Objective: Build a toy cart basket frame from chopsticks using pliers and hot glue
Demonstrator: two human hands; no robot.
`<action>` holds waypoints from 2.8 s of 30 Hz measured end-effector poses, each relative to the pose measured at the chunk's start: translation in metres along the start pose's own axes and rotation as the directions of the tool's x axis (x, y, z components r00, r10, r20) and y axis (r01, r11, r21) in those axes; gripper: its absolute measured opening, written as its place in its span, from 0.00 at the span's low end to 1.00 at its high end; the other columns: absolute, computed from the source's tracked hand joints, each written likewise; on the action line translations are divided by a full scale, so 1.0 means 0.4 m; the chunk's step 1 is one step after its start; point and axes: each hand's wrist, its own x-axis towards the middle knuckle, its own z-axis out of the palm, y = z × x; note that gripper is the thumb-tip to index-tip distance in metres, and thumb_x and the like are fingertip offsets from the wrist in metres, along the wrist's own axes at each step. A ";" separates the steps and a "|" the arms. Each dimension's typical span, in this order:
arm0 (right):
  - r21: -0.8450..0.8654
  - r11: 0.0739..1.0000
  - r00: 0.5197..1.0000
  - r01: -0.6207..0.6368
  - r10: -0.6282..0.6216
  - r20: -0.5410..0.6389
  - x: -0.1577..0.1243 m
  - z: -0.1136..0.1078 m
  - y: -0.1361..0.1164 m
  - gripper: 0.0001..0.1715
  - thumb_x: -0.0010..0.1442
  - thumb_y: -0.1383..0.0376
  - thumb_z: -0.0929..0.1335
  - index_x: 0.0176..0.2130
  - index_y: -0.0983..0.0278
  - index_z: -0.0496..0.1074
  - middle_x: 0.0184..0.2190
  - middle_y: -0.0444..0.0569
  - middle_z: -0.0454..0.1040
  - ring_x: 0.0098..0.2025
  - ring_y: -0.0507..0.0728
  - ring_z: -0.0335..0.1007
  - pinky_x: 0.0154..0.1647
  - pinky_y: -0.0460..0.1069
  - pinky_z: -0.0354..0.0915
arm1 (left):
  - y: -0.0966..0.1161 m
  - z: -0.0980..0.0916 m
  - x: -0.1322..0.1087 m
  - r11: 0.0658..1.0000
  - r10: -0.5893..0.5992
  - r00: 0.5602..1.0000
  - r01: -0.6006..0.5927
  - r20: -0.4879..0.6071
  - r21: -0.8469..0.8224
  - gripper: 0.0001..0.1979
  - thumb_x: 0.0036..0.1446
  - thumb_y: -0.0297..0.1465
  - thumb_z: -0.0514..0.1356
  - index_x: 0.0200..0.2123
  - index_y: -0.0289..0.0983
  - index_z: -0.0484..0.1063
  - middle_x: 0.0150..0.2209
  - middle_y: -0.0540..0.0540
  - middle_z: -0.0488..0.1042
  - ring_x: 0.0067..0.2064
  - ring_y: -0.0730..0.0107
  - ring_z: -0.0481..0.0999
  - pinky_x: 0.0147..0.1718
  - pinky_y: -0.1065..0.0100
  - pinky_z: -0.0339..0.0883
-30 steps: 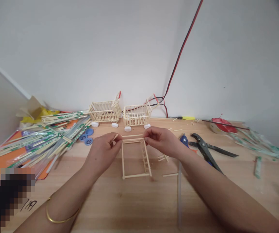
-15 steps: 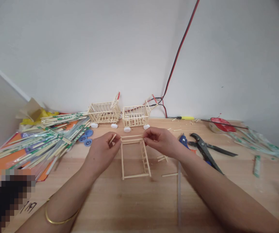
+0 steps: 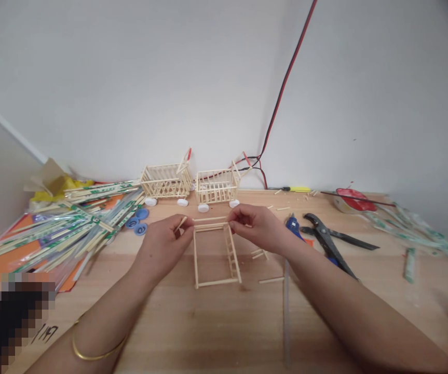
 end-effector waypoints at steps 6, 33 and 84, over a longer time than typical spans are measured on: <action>-0.003 1.000 1.000 0.008 -0.008 -0.004 -0.003 0.001 -0.003 0.05 0.54 0.68 0.65 0.31 0.65 0.71 0.26 0.44 0.72 0.29 0.50 0.67 0.31 0.45 0.62 | 0.006 0.000 0.003 1.000 0.006 1.000 -0.006 0.001 -0.003 0.09 0.52 0.33 0.55 0.28 0.37 0.73 0.23 0.53 0.72 0.24 0.74 0.68 0.25 0.72 0.56; -0.003 1.000 0.999 0.031 -0.031 -0.006 -0.005 -0.001 -0.001 0.05 0.54 0.68 0.64 0.31 0.65 0.71 0.26 0.44 0.72 0.29 0.50 0.67 0.31 0.45 0.62 | 0.005 -0.006 0.002 1.000 0.003 1.000 -0.003 0.012 0.007 0.10 0.53 0.34 0.54 0.28 0.37 0.73 0.22 0.53 0.71 0.23 0.74 0.66 0.25 0.72 0.56; -0.387 0.851 0.897 0.355 -0.426 -0.113 -0.095 -0.060 -0.185 0.08 0.61 0.65 0.64 0.31 0.63 0.70 0.30 0.47 0.70 0.33 0.52 0.65 0.34 0.48 0.60 | -0.056 -0.080 0.023 1.000 0.000 0.987 -0.002 -0.159 -0.016 0.14 0.55 0.37 0.53 0.22 0.35 0.67 0.19 0.54 0.61 0.24 0.74 0.59 0.25 0.72 0.49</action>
